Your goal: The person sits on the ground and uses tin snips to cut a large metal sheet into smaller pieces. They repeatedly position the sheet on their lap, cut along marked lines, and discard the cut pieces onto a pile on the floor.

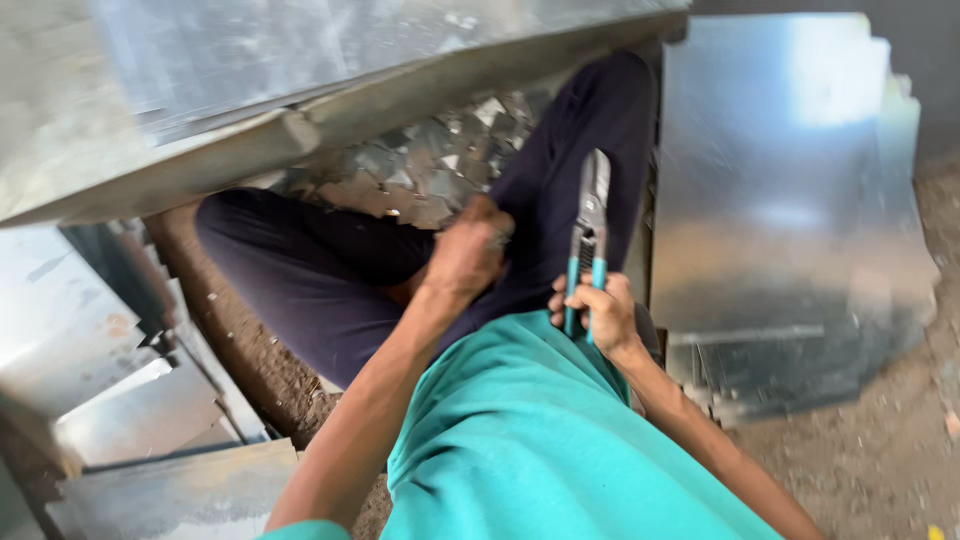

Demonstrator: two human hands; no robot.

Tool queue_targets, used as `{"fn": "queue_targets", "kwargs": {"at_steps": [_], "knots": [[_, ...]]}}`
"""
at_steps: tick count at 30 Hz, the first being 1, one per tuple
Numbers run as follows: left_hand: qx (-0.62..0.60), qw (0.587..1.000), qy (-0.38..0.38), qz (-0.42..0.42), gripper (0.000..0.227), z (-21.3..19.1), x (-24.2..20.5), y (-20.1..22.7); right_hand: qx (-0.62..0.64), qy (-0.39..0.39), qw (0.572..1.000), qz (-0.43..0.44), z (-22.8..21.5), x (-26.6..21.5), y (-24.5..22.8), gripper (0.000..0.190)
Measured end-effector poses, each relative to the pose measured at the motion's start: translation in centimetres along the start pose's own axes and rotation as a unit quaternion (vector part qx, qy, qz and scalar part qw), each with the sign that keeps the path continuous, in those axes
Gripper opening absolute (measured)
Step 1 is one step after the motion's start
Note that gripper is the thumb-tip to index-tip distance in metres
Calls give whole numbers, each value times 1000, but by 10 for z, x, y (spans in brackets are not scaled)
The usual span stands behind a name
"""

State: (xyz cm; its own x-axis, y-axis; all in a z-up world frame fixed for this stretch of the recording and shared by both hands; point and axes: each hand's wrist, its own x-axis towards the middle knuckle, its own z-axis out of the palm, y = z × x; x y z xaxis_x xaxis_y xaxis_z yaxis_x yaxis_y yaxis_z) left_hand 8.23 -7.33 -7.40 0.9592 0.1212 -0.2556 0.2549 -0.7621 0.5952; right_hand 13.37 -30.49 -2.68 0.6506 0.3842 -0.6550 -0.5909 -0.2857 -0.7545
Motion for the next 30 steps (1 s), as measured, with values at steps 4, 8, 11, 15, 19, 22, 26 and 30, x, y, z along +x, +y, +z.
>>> {"fn": "queue_targets", "kwargs": {"at_steps": [4,8,11,15,19,22,26,30], "knots": [[-58,943,320,63,65,-36,-6,0,24,25,999,13,-5,-12,11,28],[-80,952,289,-54,63,-76,-10,7,180,59,980,55,-38,-19,14,26],[-125,949,279,-75,43,-99,-15,5,383,14,903,194,-78,-21,25,21],[-137,956,251,-60,29,-95,-6,11,558,-8,797,233,-111,-14,57,19],[-160,943,289,-32,21,-94,-23,3,529,148,824,142,-82,2,79,19],[-122,919,374,2,10,-122,-29,-13,379,249,889,68,-61,-9,65,16],[173,859,482,-13,35,-200,-21,-55,197,155,968,18,-51,-29,16,19],[270,859,414,-136,42,-208,-4,-71,-41,88,994,-55,-18,-37,-30,20]]}}
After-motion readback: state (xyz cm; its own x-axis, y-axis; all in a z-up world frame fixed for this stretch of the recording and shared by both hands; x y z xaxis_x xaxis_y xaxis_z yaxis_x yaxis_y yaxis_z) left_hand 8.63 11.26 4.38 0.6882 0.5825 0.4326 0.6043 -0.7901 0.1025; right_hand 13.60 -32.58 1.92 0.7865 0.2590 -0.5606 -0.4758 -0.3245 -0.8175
